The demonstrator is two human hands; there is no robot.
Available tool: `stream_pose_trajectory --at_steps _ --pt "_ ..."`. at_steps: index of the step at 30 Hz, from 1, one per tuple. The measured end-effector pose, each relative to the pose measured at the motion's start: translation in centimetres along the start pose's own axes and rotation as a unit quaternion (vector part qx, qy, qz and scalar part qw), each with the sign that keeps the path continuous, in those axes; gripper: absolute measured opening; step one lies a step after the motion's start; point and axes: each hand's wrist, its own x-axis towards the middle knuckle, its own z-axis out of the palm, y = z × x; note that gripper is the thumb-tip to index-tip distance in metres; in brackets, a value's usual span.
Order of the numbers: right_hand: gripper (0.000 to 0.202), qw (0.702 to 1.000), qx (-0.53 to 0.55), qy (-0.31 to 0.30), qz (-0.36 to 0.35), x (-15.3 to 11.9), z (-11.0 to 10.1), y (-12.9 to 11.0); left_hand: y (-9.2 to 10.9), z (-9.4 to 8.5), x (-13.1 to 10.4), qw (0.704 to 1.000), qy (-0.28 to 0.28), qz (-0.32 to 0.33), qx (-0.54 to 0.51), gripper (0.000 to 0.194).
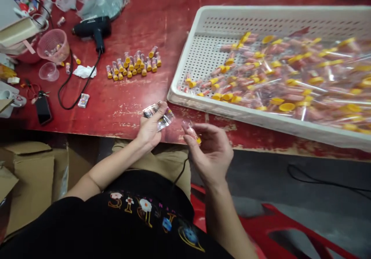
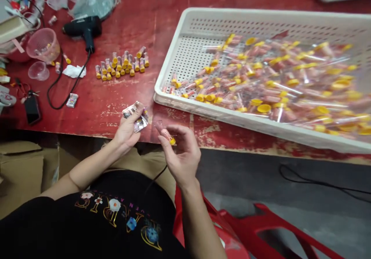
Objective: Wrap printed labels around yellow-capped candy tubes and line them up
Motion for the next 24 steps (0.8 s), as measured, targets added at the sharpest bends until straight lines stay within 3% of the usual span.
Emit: stream_pose_trajectory --at_steps 4,10,17,24 --pt "0.028 0.992 -0.083 0.017 -0.095 -0.9 0.4 -0.7 -0.3 -0.1 -0.8 0.999 -0.017 -0.036 0.002 0.022" --pt "0.035 0.945 -0.216 0.044 -0.241 0.0 -0.6 -1.3 -0.9 -0.4 -1.1 0.997 -0.042 -0.056 0.035 0.032" --pt "0.047 0.946 -0.202 0.039 -0.251 0.0 -1.1 -1.6 -0.9 -0.4 -1.1 0.994 -0.067 -0.078 0.043 0.034" --pt "0.047 0.961 -0.193 0.034 -0.194 -0.2 -1.2 -2.0 -1.0 -0.7 -2.0 0.985 -0.135 -0.070 0.076 0.049"
